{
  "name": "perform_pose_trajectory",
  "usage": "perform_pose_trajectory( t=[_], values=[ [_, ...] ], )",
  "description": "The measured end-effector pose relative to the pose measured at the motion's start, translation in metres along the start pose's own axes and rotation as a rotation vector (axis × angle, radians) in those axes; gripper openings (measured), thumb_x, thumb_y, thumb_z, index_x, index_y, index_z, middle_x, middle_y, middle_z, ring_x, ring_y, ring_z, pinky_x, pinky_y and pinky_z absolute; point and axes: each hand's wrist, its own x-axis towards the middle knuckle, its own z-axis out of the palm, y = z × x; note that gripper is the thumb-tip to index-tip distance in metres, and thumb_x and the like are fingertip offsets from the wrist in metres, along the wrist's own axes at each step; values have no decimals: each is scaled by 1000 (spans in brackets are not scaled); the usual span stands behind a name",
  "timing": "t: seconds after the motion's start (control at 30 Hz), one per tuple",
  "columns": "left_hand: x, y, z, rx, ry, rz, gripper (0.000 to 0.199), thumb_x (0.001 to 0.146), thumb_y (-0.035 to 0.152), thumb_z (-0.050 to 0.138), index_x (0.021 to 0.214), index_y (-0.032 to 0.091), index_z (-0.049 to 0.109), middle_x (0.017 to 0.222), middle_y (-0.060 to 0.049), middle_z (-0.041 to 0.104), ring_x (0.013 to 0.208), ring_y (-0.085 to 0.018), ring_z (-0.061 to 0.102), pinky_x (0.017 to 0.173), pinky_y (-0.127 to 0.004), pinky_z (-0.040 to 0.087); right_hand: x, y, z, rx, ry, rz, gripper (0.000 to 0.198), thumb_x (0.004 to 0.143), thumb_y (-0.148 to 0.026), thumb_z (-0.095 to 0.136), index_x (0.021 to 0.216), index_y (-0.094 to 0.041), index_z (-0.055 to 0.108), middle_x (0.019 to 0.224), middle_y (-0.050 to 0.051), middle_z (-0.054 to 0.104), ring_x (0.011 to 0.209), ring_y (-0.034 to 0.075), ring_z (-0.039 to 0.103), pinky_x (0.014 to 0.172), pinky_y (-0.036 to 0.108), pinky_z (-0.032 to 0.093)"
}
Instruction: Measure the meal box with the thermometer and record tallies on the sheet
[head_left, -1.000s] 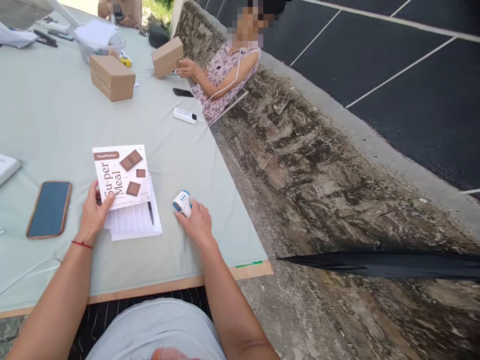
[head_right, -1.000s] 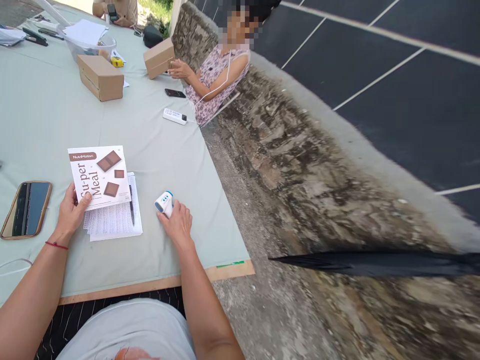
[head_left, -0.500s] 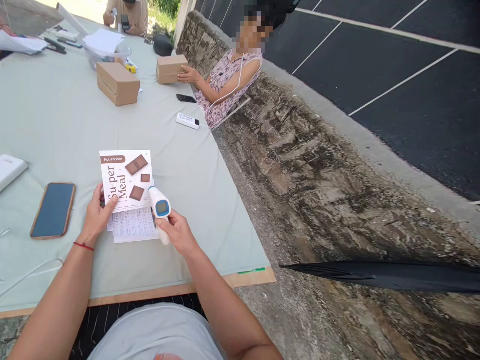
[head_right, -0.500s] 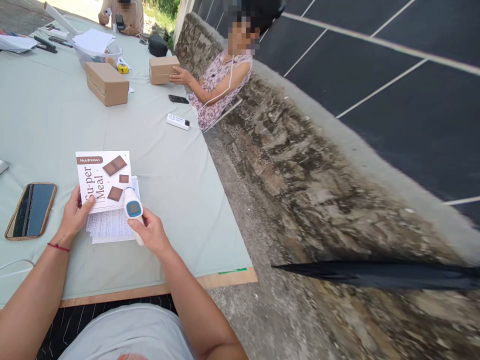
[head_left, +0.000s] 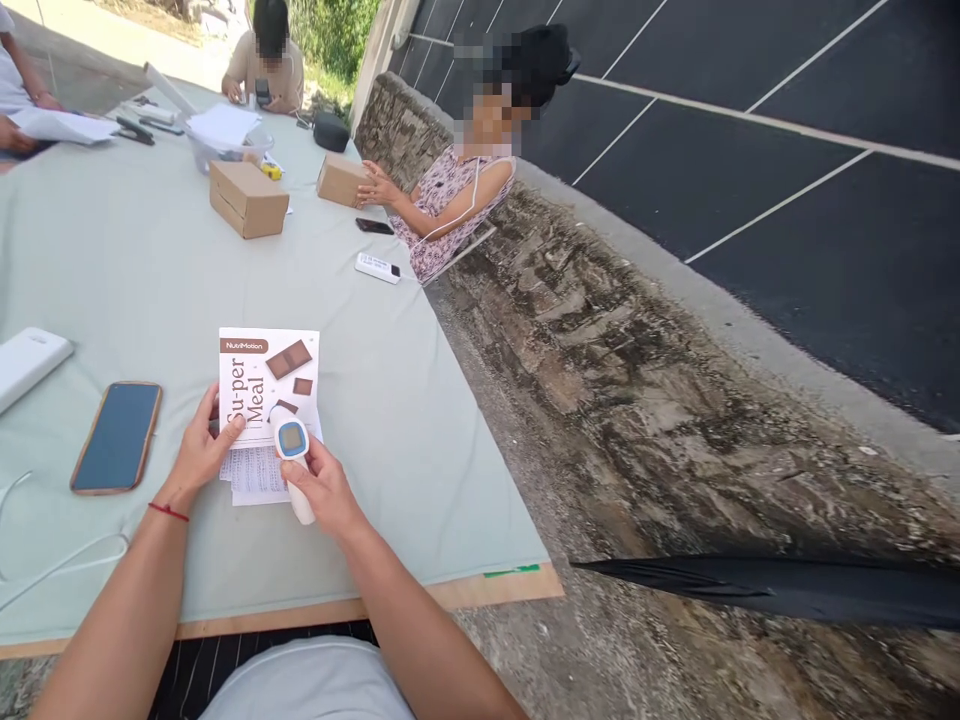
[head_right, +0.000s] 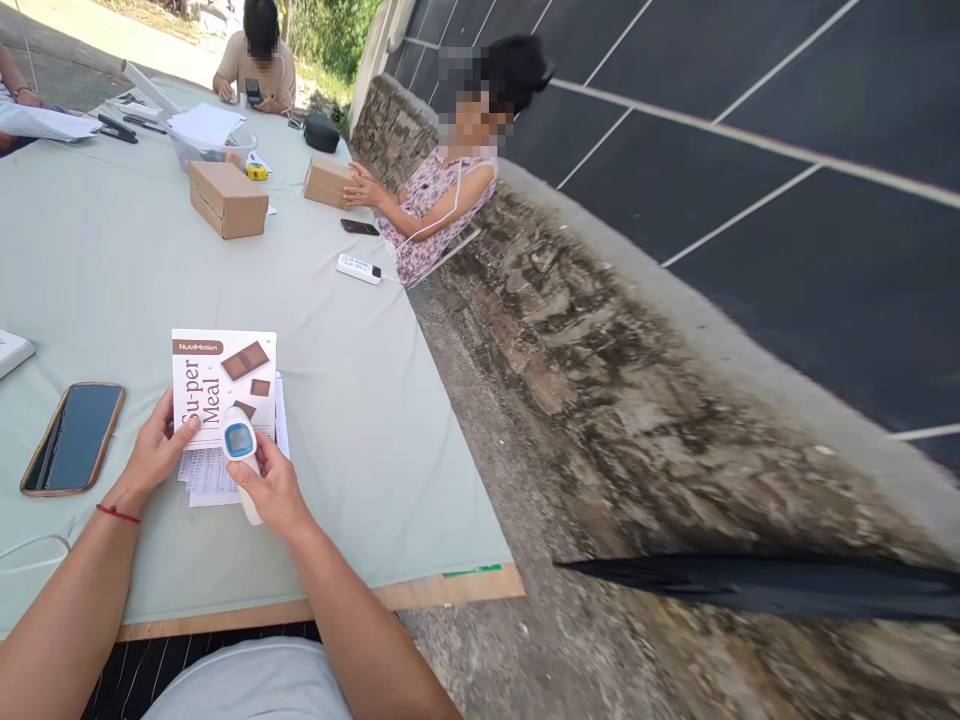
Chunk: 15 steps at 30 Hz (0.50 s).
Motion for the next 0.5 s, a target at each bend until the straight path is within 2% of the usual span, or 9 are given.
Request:
perform_pose_trajectory(
  t=[0.1,0.23,0.5],
  values=[
    [0,-2,-1,-13,-9,-12,84,84,65,65,150,19,41,131,-15,64,115,-33,62,91,-44,55,0,2,-1,28,-13,6,52,75,-54,76,114,-23,61,104,6,68,87,19,62,76,32,52],
    [0,-4,-1,-8,4,-11,87,83,65,65,152,18,39,133,-16,63,118,-33,61,93,-45,55,1,6,-3,28,-12,30,61,74,-51,78,124,-23,58,108,7,70,94,21,65,82,34,53],
    [0,-4,-1,-16,11,-28,87,83,66,64,151,18,40,133,-16,63,119,-34,61,94,-47,55,2,15,1,10,13,-8,59,74,-50,78,123,-22,59,112,7,72,106,24,66,91,36,54]
  ],
)
